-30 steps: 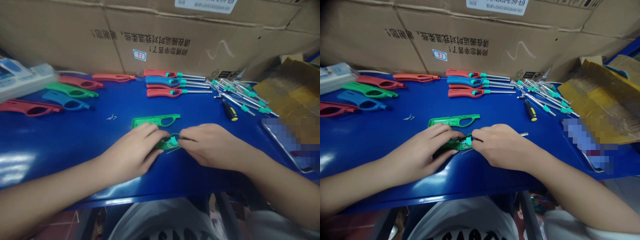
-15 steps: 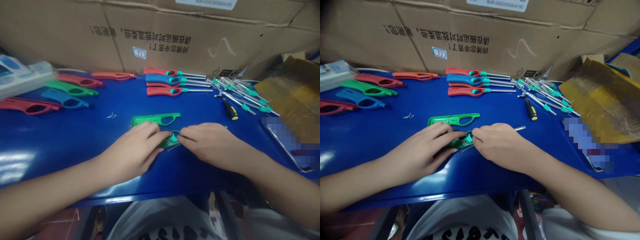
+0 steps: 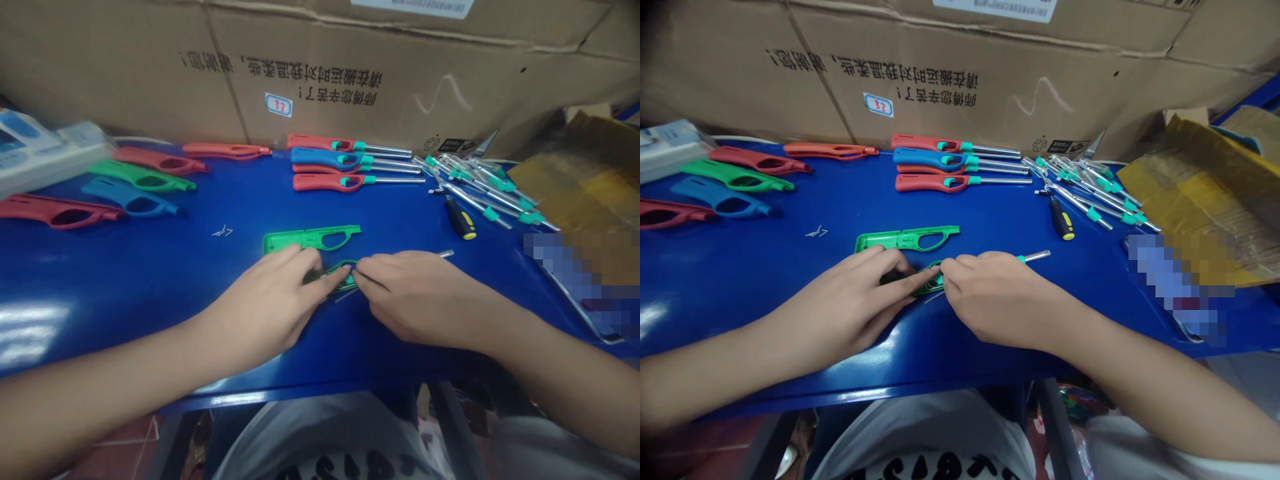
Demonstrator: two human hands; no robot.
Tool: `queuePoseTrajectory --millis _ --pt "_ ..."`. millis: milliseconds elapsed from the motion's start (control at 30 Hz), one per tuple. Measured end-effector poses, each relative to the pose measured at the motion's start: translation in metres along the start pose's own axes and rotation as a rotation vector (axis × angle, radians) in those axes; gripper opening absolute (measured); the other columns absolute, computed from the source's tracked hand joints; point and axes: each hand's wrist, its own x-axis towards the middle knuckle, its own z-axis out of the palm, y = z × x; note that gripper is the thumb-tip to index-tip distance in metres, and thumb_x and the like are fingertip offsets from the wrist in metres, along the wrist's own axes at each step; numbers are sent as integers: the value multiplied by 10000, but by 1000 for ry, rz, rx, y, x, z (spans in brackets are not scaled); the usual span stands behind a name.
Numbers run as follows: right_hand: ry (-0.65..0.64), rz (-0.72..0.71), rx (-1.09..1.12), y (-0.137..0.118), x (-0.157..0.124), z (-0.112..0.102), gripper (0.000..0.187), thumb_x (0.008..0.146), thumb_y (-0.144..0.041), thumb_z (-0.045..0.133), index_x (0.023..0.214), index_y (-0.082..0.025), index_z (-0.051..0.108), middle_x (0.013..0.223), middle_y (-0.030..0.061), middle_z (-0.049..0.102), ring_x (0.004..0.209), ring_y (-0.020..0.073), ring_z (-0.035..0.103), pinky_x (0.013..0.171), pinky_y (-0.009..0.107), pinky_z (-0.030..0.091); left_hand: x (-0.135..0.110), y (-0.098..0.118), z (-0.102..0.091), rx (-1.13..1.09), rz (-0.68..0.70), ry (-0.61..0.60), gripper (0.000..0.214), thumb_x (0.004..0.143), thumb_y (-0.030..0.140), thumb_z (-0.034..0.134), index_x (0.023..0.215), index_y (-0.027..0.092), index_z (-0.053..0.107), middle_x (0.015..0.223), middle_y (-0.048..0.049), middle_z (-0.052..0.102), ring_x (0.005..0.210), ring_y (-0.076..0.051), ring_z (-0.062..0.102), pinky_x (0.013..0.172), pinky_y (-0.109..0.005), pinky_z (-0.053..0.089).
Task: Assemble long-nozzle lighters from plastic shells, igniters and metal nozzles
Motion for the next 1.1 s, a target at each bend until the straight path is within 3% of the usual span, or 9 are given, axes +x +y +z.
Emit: queuePoseTrajectory --millis 233,467,600,833,933,1033,1100 --pt "228 92 203 24 -6 4 268 978 -181 503 1034 -171 764 1023 70 748 875 192 685 698 323 445 -2 0 -6 145 47 -81 509 986 138 500 1493 178 532 1056 -114 581 938 -264 551 783 -401 533" --pt "384 244 140 38 -10 4 247 960 -173 522 1018 -185 761 935 33 746 773 166 685 577 295 393 -2 0 -6 280 113 -148 646 923 114 552 1560 149 446 1107 -138 585 981 -304 552 819 -442 532" --pt "410 368 182 43 -8 6 247 952 -198 534 1038 -205 765 977 34 750 838 183 702 632 296 446 -2 3 -4 327 115 -144 675 909 102 566 1567 156 432 1117 -137 593 965 -304 554 807 -445 537" --pt "362 775 154 97 -29 23 331 869 -272 596 1157 -180 730 1134 130 664 840 251 667 733 392 539 -2 1 -4 250 100 -72 544 975 136 532 1517 173 500 1093 -123 624 940 -277 588 772 -418 565" --pt "222 774 228 118 -43 28 535 820 -347 691 1330 -192 632 1186 136 618 728 205 641 733 400 572 -1 -4 -2 165 110 19 439 1042 205 481 1476 171 537 1112 -115 655 966 -260 615 790 -400 579" --pt "97 728 293 125 -49 29 400 874 -337 638 1238 -175 667 1075 111 654 679 182 632 727 381 570 -2 -7 -1 128 113 72 401 1070 254 461 1451 176 558 1165 -105 684 1005 -254 639 820 -404 588" --pt "83 731 294 125 -49 30 334 885 -302 613 1175 -155 691 1049 116 665 683 188 635 729 382 560 -2 -7 0 128 114 84 387 1076 280 459 1429 173 578 1181 -101 698 1014 -256 652 817 -406 591"
